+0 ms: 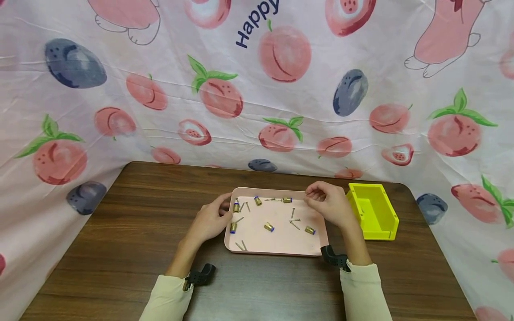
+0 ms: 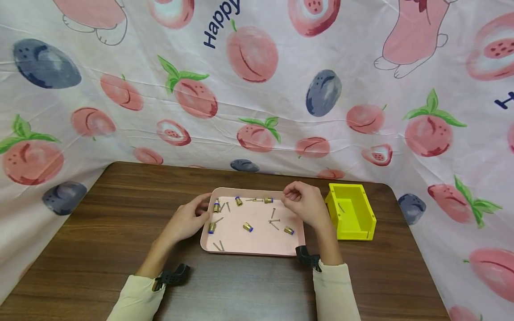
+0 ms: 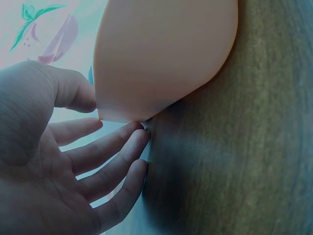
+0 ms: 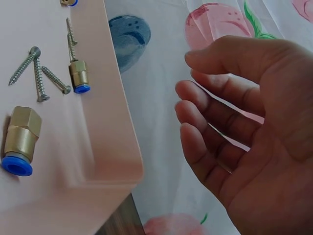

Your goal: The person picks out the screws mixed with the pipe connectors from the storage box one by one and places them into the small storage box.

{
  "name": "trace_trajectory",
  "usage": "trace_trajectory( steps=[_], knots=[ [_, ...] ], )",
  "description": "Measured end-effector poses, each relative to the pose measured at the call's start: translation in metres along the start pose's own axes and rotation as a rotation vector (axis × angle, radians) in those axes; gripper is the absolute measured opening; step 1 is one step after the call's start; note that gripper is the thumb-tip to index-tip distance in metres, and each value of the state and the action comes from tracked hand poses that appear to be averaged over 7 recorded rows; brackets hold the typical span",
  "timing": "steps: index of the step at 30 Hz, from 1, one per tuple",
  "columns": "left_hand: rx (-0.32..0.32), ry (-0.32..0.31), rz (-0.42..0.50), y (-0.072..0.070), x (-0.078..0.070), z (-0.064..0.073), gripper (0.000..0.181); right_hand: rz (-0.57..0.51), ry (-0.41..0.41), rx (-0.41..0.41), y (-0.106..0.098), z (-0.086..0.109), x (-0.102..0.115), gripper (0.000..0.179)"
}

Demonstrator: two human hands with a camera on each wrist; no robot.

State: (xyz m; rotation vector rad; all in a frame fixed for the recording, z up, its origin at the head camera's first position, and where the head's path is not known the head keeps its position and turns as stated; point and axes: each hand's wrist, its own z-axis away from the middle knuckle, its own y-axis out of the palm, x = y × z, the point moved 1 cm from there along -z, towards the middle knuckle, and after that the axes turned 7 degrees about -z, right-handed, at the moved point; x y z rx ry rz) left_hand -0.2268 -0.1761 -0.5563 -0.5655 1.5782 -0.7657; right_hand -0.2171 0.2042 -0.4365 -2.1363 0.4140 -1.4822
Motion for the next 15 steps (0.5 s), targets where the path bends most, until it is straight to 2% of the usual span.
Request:
trace_trajectory(
  steps=[7, 15],
  knots=[
    [-0.009, 0.017, -0.011, 0.003, 0.003, -0.002, 0.066, -0.022, 0.020, 0.129, 0.004, -0.005, -0.007, 0.019],
    [-0.019, 0.009, -0.005, 0.005, 0.007, -0.002, 0.066, -0.041, 0.038, 0.222, 0.008, -0.024, -0.017, 0.020]
  ],
)
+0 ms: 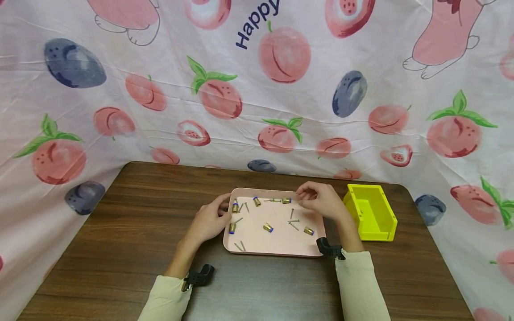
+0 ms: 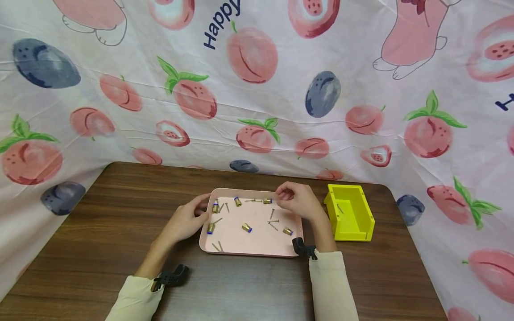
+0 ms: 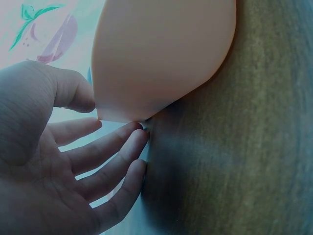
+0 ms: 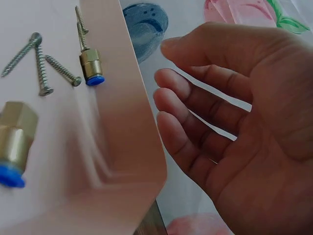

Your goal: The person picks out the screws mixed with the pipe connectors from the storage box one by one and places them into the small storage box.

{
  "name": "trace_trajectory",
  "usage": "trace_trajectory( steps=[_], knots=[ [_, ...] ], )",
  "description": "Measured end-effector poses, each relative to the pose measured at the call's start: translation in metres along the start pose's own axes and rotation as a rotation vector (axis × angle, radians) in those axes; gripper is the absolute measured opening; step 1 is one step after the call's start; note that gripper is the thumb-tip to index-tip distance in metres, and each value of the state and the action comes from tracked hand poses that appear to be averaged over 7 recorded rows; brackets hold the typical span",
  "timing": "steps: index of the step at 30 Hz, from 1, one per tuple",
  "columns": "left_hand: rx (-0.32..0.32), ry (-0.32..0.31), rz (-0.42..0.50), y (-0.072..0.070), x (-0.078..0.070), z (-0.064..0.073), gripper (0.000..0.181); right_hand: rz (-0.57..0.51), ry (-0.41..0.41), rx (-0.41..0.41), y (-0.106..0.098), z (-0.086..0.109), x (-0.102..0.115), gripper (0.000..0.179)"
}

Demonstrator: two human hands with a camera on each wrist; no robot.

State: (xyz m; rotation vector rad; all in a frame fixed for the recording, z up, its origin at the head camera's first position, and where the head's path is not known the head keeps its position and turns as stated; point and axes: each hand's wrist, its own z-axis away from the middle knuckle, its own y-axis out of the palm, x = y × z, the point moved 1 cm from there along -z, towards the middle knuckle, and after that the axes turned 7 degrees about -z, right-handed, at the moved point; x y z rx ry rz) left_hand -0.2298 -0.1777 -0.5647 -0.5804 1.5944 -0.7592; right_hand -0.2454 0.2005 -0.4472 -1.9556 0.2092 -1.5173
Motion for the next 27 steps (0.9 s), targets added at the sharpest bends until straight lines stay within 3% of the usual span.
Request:
trace_trajectory(
  steps=[4, 13, 15, 22, 27],
  knots=[
    [-0.004, 0.009, 0.005, -0.003, -0.004, 0.003, 0.065, -0.033, -0.003, 0.040, 0.001, -0.010, -0.002, 0.019],
    [-0.023, 0.049, 0.049, -0.024, -0.041, 0.019, 0.061, -0.072, 0.073, 0.121, 0.010, -0.018, -0.005, 0.020],
    [-0.019, 0.039, 0.056, -0.023, -0.040, 0.018, 0.061, -0.069, 0.090, 0.123, 0.011, -0.018, -0.005, 0.020],
    [-0.020, 0.031, 0.007, -0.003, -0.007, 0.003, 0.065, -0.070, 0.144, 0.145, 0.014, -0.019, -0.004, 0.022],
    [-0.006, 0.020, 0.012, 0.000, -0.001, -0.001, 0.066, -0.036, 0.130, 0.176, 0.015, -0.017, -0.005, 0.020]
  ],
)
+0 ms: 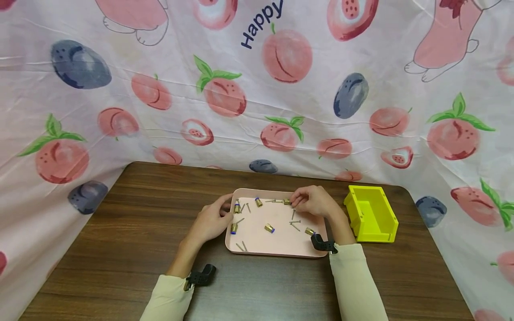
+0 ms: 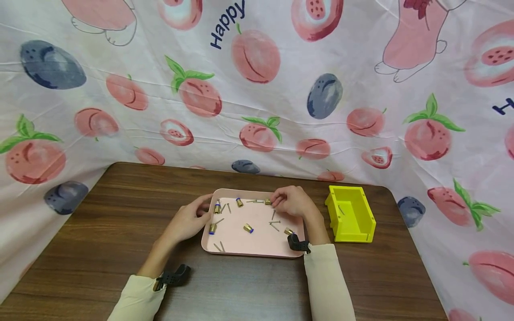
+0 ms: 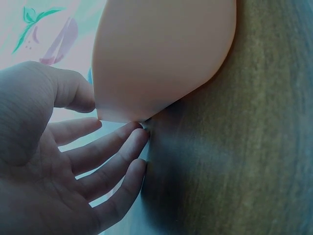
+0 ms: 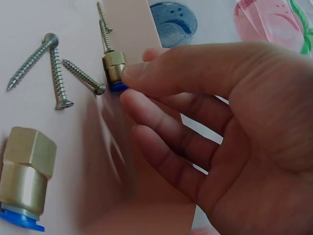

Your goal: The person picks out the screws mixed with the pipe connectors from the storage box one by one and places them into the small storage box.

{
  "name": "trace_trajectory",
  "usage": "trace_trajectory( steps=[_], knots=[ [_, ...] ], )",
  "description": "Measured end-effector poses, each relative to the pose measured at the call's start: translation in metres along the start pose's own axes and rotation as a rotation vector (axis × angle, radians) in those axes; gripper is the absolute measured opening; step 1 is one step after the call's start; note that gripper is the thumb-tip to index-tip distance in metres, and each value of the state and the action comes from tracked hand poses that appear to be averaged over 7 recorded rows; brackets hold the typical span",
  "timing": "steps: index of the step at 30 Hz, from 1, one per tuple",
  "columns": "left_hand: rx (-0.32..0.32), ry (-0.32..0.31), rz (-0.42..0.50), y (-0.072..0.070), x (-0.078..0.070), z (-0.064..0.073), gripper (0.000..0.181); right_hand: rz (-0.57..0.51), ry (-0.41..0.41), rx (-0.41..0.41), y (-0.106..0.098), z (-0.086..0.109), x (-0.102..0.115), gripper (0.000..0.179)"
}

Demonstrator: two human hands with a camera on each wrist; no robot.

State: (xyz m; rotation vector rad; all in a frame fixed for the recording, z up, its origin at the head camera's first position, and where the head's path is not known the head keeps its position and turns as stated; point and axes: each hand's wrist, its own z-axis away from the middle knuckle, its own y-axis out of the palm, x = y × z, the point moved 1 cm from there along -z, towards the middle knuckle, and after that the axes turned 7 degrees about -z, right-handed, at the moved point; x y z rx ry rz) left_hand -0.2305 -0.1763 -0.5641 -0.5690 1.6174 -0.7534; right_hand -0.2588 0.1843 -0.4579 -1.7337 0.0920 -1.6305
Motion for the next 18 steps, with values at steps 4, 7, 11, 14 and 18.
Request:
trace_trajectory(
  steps=[4, 7, 11, 14, 18],
  knots=[
    [0.007, -0.006, -0.008, -0.0008, -0.0010, 0.0003, 0.066, 0.051, -0.012, 0.004, 0.0014, -0.0005, -0.0009, 0.019],
    [0.006, -0.011, -0.016, -0.0008, -0.0014, 0.0001, 0.065, 0.119, -0.010, -0.003, 0.0030, -0.0024, -0.0012, 0.019],
    [0.013, -0.016, -0.010, -0.0009, -0.0026, 0.0004, 0.065, 0.184, 0.024, -0.012, 0.0049, -0.0033, 0.0011, 0.019],
    [0.016, -0.018, -0.008, -0.0011, -0.0035, 0.0007, 0.065, 0.204, 0.044, -0.020, 0.0067, -0.0034, 0.0033, 0.019],
    [0.019, -0.021, -0.010, -0.0009, -0.0044, 0.0009, 0.066, 0.247, 0.051, -0.024, 0.0095, -0.0038, 0.0030, 0.017]
  ],
)
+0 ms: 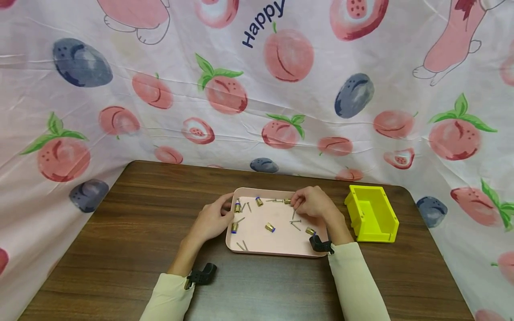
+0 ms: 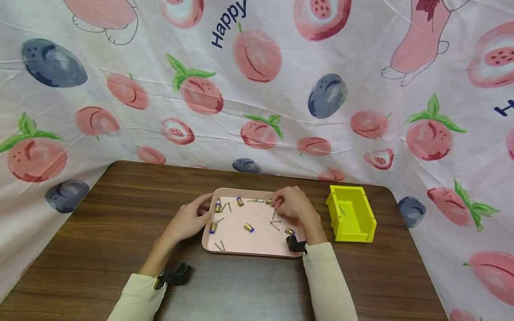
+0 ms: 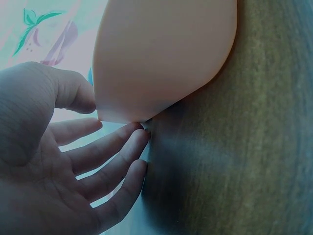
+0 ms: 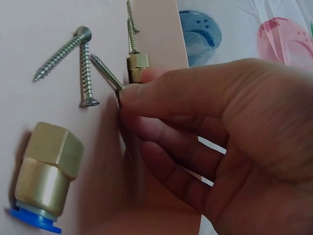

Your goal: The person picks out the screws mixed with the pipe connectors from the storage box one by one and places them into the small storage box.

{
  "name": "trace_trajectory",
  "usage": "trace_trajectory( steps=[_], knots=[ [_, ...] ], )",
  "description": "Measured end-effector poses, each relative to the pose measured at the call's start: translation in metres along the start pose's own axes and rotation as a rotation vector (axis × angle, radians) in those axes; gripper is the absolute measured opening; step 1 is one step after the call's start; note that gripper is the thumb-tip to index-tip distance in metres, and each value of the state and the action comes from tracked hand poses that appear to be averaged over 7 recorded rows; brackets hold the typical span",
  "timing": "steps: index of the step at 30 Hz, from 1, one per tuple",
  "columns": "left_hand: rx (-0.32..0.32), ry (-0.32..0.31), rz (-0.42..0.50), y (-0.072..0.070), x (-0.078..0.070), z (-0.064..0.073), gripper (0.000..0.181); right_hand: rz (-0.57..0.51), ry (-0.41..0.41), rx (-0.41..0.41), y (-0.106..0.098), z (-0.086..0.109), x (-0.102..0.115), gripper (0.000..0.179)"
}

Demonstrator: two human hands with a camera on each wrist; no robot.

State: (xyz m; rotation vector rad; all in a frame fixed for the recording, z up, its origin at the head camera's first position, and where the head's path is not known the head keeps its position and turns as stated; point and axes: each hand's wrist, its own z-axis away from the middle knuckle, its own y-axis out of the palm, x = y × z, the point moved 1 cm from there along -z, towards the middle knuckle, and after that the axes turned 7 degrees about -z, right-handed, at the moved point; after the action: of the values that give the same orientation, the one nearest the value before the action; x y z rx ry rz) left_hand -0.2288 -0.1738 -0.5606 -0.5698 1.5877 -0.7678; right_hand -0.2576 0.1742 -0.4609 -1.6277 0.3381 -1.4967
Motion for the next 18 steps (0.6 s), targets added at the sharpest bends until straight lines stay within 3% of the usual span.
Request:
trace_trajectory(
  steps=[8, 18],
  knots=[
    [-0.004, 0.003, 0.004, -0.0009, -0.0009, 0.0005, 0.065, 0.078, -0.016, 0.031, 0.0027, 0.0014, 0.0041, 0.017],
    [0.003, -0.002, 0.013, -0.0024, -0.0036, 0.0030, 0.066, 0.067, 0.014, 0.087, 0.0060, 0.0002, 0.0033, 0.015]
  ],
)
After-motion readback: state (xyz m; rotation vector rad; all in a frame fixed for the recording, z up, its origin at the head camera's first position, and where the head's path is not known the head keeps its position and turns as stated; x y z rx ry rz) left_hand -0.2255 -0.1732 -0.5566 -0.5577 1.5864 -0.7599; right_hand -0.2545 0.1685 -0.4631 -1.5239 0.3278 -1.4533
